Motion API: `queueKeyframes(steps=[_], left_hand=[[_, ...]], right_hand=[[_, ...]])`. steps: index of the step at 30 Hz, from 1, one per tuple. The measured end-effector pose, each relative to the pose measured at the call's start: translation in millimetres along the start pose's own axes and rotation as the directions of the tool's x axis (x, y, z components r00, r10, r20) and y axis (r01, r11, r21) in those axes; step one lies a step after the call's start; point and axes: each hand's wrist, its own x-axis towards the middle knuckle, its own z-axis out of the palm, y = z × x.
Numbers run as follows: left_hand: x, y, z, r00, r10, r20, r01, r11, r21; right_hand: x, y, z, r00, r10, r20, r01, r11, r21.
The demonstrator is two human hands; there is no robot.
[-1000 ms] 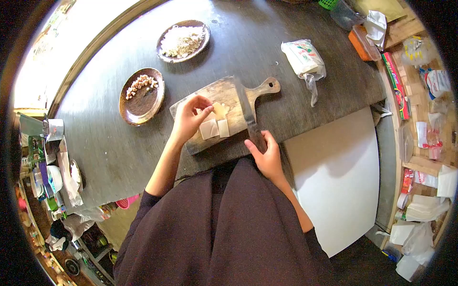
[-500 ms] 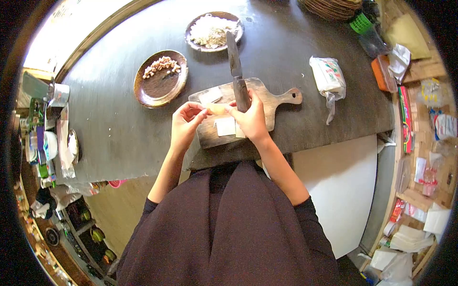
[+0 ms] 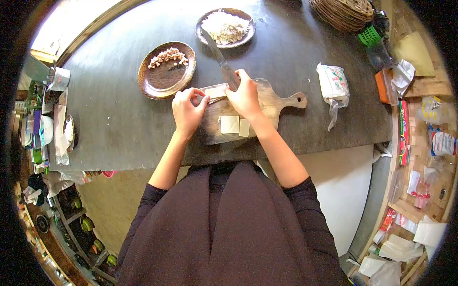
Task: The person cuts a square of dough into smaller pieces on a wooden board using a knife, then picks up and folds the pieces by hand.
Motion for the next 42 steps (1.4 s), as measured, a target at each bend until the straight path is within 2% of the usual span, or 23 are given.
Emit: queueKeyframes(steps=[1, 3, 4, 6, 8, 10, 13, 17, 19, 21, 26, 31, 38, 42], left_hand=[[0, 2, -1, 1.000, 0.003, 0.004, -0.003, 1.000, -0.001], [-2, 8, -3, 0.994, 0.103, -0.049, -0.101, 0.994, 0.030], [-4, 13, -5, 0.993, 0.107, -0.040, -0.106, 0.994, 0.029], [-10, 26, -8, 0.953, 0.304, 0.009, -0.303, 0.950, -0.076], [-23, 36, -4, 0.927, 0.363, 0.097, -0.353, 0.929, -0.109], [-33, 44, -2, 0.901, 0.393, 0.184, -0.371, 0.918, -0.140], [-41, 51, 6, 0.890, 0.404, 0.210, -0.383, 0.914, -0.133], [-41, 57, 8, 0.874, 0.413, 0.257, -0.416, 0.908, -0.047], [-39, 55, 11, 0.861, 0.407, 0.306, -0.419, 0.908, -0.027], [-37, 53, 12, 0.840, 0.409, 0.356, -0.441, 0.897, 0.009], [-37, 52, 15, 0.817, 0.454, 0.355, -0.481, 0.877, -0.013], [-41, 57, 15, 0.850, 0.391, 0.353, -0.427, 0.904, 0.025], [-45, 55, 14, 0.851, 0.395, 0.347, -0.429, 0.903, 0.024], [-45, 56, 15, 0.846, 0.403, 0.349, -0.431, 0.902, 0.002]], right_hand=[[-5, -2, -5, 1.000, 0.004, -0.004, -0.004, 1.000, 0.000], [-26, -4, -19, 0.996, 0.082, -0.025, -0.079, 0.990, 0.117], [-37, 0, -23, 0.997, 0.029, -0.066, -0.015, 0.980, 0.200], [-75, -7, -51, 0.980, 0.195, 0.037, -0.196, 0.914, 0.356], [-111, 1, -66, 0.963, 0.262, 0.056, -0.261, 0.871, 0.416], [-145, 7, -76, 0.919, 0.383, 0.093, -0.388, 0.835, 0.390], [-187, 14, -81, 0.840, 0.518, 0.165, -0.529, 0.711, 0.464], [-228, 35, -72, 0.873, 0.476, 0.104, -0.465, 0.750, 0.470], [-239, 35, -69, 0.899, 0.437, 0.022, -0.412, 0.829, 0.379], [-251, 46, -64, 0.878, 0.479, 0.028, -0.451, 0.804, 0.387], [-266, 47, -55, 0.865, 0.494, 0.088, -0.480, 0.763, 0.433], [-271, 43, -48, 0.848, 0.512, 0.137, -0.508, 0.710, 0.488], [-268, 33, -49, 0.847, 0.502, 0.174, -0.505, 0.659, 0.557], [-272, 40, -50, 0.847, 0.497, 0.185, -0.512, 0.673, 0.534]])
